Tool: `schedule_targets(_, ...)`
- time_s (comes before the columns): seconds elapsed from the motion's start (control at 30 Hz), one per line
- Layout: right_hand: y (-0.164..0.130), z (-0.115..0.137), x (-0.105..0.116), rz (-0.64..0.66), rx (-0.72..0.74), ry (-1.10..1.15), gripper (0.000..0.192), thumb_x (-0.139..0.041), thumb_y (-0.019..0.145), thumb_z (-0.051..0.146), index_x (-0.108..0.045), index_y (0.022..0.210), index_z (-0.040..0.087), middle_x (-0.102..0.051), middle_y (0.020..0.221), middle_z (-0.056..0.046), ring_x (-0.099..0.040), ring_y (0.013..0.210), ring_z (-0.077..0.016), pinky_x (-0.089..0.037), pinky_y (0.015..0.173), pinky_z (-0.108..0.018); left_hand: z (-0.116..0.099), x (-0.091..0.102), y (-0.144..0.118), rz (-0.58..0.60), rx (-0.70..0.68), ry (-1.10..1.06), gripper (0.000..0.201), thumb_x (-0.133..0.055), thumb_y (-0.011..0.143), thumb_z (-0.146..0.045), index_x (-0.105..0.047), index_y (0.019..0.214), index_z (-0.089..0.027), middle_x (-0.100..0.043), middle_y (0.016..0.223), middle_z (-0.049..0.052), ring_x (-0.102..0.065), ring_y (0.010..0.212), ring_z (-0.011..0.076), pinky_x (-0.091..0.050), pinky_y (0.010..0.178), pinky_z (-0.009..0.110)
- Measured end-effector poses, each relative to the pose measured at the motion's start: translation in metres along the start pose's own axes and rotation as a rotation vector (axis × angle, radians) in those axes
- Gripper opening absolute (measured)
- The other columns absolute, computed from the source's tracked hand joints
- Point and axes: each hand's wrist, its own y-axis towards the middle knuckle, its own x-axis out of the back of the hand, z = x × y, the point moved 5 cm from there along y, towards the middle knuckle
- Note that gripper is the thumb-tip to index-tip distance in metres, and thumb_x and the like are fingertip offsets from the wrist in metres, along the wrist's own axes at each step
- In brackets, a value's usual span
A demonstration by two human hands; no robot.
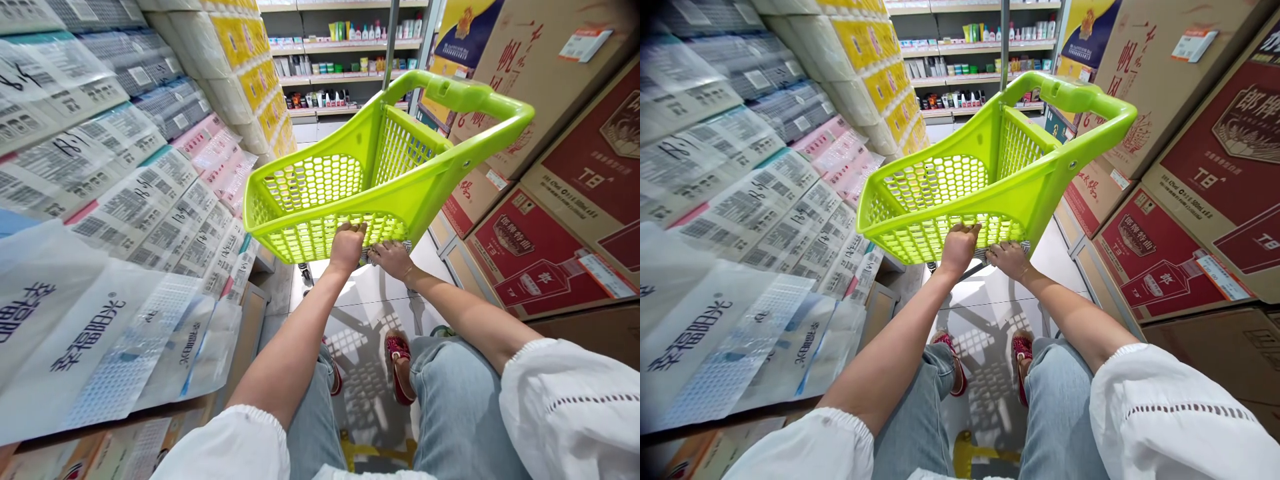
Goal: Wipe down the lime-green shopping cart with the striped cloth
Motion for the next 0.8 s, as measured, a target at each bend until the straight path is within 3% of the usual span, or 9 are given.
schedule_targets(0.1, 0.009, -0.014, 0.025, -0.074, -0.084, -0.001, 0.03, -0.038, 0.093, 0.024, -0.06, 0.114, 0.025, -0.06, 0.115, -0.007, -0.048, 0.095, -0.0215, -0.03, 0.075, -0.034, 0.0, 0.0, 0.001, -0.01, 0.009, 0.002, 0.037, -0.043, 0.089, -0.01, -0.057, 0.123, -0.011, -0.07, 0.095, 0.013, -0.06, 0.094, 0.0219, -0.046, 0.088, 0.032)
schedule_targets(0.27, 0.018, -0.044, 0.084, -0.298, -0.29, -0.02, 0.031, -0.048, 0.088, 0.031, -0.059, 0.117, 0.027, -0.057, 0.118, -0.008, -0.046, 0.094, -0.0233, -0.03, 0.079, -0.035, -0.001, 0.002, 0.003, -0.01, 0.023, -0.002, 0.033, -0.038, 0.093, -0.015, -0.062, 0.116, -0.011, -0.07, 0.09, 0.013, -0.06, 0.093, 0.0232, -0.046, 0.084, 0.034)
schedule_targets(0.37, 0.018, -0.058, 0.103, -0.417, -0.398, -0.029, 0.033, -0.049, 0.088, 0.038, -0.058, 0.118, 0.028, -0.054, 0.123, -0.009, -0.044, 0.098, -0.0255, -0.03, 0.082, -0.037, -0.001, 0.003, 0.002, -0.001, 0.018, -0.006, 0.033, -0.037, 0.094, -0.018, -0.064, 0.112, -0.013, -0.07, 0.088, 0.012, -0.06, 0.091, 0.0229, -0.046, 0.083, 0.033)
schedule_targets(0.47, 0.015, -0.058, 0.093, -0.419, -0.397, -0.036, 0.034, -0.047, 0.088, 0.038, -0.057, 0.119, 0.028, -0.054, 0.123, -0.009, -0.045, 0.097, -0.0254, -0.03, 0.081, -0.037, 0.0, 0.005, 0.001, -0.004, 0.004, -0.007, 0.032, -0.038, 0.093, -0.018, -0.063, 0.113, -0.014, -0.07, 0.088, 0.011, -0.061, 0.088, 0.0224, -0.046, 0.082, 0.033)
schedule_targets(0.6, 0.004, -0.038, 0.054, -0.267, -0.244, -0.048, 0.03, -0.041, 0.091, 0.03, -0.058, 0.117, 0.029, -0.058, 0.117, -0.007, -0.046, 0.093, -0.0229, -0.029, 0.077, -0.035, 0.001, 0.005, 0.001, -0.01, -0.011, 0.03, 0.029, -0.04, 0.092, -0.017, -0.066, 0.105, -0.013, -0.069, 0.085, 0.011, -0.061, 0.088, 0.0235, -0.047, 0.083, 0.034)
schedule_targets(0.7, -0.006, -0.025, 0.032, -0.146, -0.127, -0.033, 0.029, -0.038, 0.092, 0.025, -0.061, 0.11, 0.028, -0.06, 0.114, -0.006, -0.048, 0.091, -0.0208, -0.028, 0.074, -0.033, 0.002, 0.003, 0.001, -0.015, -0.01, 0.064, 0.032, -0.042, 0.091, -0.015, -0.061, 0.117, -0.012, -0.07, 0.089, 0.011, -0.062, 0.089, 0.022, -0.047, 0.086, 0.033)
schedule_targets(0.8, -0.007, -0.024, 0.032, -0.116, -0.077, -0.025, 0.027, -0.041, 0.092, 0.024, -0.061, 0.11, 0.027, -0.061, 0.113, -0.006, -0.048, 0.092, -0.0204, -0.028, 0.074, -0.032, 0.003, 0.003, 0.001, -0.002, -0.01, 0.082, 0.036, -0.041, 0.091, -0.014, -0.057, 0.122, -0.012, -0.07, 0.092, 0.012, -0.063, 0.092, 0.0202, -0.046, 0.089, 0.032)
